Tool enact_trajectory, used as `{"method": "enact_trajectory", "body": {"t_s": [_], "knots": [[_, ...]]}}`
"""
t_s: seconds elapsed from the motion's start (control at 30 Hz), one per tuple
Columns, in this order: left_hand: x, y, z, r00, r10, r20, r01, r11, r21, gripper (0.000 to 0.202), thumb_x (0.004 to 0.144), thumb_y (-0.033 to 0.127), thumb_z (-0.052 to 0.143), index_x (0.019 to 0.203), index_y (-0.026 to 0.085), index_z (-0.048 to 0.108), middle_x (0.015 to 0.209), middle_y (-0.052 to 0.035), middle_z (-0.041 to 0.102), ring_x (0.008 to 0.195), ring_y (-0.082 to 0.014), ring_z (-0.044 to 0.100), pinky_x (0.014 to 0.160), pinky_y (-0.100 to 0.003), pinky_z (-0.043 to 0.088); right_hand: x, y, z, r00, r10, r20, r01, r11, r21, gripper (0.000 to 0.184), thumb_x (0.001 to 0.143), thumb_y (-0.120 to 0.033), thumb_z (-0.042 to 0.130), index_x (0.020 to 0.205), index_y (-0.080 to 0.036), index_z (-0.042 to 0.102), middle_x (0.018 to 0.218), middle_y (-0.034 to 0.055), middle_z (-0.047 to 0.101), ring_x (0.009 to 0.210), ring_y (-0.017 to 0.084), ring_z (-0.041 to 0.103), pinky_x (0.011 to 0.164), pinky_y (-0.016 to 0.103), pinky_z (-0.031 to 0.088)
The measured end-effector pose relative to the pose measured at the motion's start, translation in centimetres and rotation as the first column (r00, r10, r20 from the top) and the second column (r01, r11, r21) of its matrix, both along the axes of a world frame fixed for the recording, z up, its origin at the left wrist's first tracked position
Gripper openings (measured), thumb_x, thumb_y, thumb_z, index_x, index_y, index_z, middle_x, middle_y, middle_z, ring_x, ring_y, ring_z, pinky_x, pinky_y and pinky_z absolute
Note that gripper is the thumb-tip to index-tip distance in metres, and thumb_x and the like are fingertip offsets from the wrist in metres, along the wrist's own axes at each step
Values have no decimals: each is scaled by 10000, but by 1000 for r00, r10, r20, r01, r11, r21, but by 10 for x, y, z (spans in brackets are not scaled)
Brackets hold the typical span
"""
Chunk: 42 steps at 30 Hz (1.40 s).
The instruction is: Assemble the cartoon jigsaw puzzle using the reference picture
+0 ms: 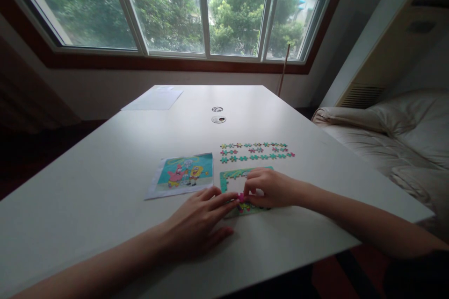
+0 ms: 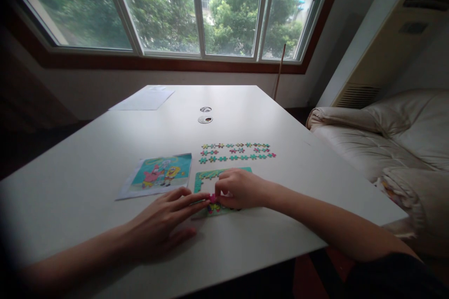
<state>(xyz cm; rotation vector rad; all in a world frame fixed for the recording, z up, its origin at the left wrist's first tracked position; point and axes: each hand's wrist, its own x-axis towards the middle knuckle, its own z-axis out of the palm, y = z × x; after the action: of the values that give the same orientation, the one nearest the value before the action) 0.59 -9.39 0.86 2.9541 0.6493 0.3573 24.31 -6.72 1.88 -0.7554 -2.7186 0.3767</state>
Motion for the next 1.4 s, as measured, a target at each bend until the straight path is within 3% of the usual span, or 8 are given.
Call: {"method": "enact_trajectory", "body": {"t_s": [0.23,0.37,0.63,0.8,0.9,1.03,1.2,1.4], "knots": [[1,-1,1,1000,6,-17,-5,1000,24,450,861,339,455,1277,172,426,1232,-62,535,942,-237,496,810,-385,440,2,2,-1,1000,1,3,-1,1000,-3,97,789,-203,538,763,-158,620,686,17,586,629,108,508,611,221,389],[1,-2,1,1000,7,-14,-7,999,37,438,863,351,450,1261,170,446,1213,-62,550,934,-237,499,809,-385,433,1,2,2,998,63,16,-63,998,13,125,809,-190,510,809,-160,632,694,24,599,651,116,517,638,230,392],[4,-2,2,1000,20,-17,-19,1000,24,418,866,348,449,1246,174,458,1192,-46,561,941,-238,501,810,-382,449,2,0,12,965,168,201,-188,978,89,200,852,-200,441,819,-161,634,752,60,621,695,140,527,692,272,378],[5,-8,6,999,-10,31,4,985,172,382,857,322,471,1186,131,500,1143,-86,589,888,-239,538,754,-388,483,9,5,22,963,203,179,-201,979,-28,187,839,-183,466,932,-169,628,722,36,613,690,128,526,706,256,383],[4,-18,6,990,-59,126,23,963,270,265,869,257,449,1060,120,572,1032,-96,640,847,-226,571,715,-361,503,25,13,28,977,145,155,-129,986,-110,172,837,-184,466,902,-161,624,700,25,599,682,118,524,681,235,390],[5,-27,1,976,-81,203,14,950,313,213,872,166,422,967,104,602,950,-100,664,842,-207,605,713,-320,527,59,21,25,986,-24,167,50,986,-158,158,821,-266,513,869,-153,612,690,15,564,649,105,516,642,220,388],[5,-28,-3,973,-96,212,18,939,343,204,860,107,402,896,105,603,901,-102,669,784,-197,623,678,-306,541,84,15,15,959,-190,208,231,954,-193,374,715,-454,625,936,-158,567,728,7,544,623,104,488,586,211,364],[4,-27,0,980,-96,175,34,944,329,221,847,82,377,888,115,591,891,-103,660,771,-186,615,679,-290,538,82,1,19,905,-301,301,371,904,-214,656,601,-547,679,1103,-175,479,730,-5,532,615,124,491,566,218,348]]}}
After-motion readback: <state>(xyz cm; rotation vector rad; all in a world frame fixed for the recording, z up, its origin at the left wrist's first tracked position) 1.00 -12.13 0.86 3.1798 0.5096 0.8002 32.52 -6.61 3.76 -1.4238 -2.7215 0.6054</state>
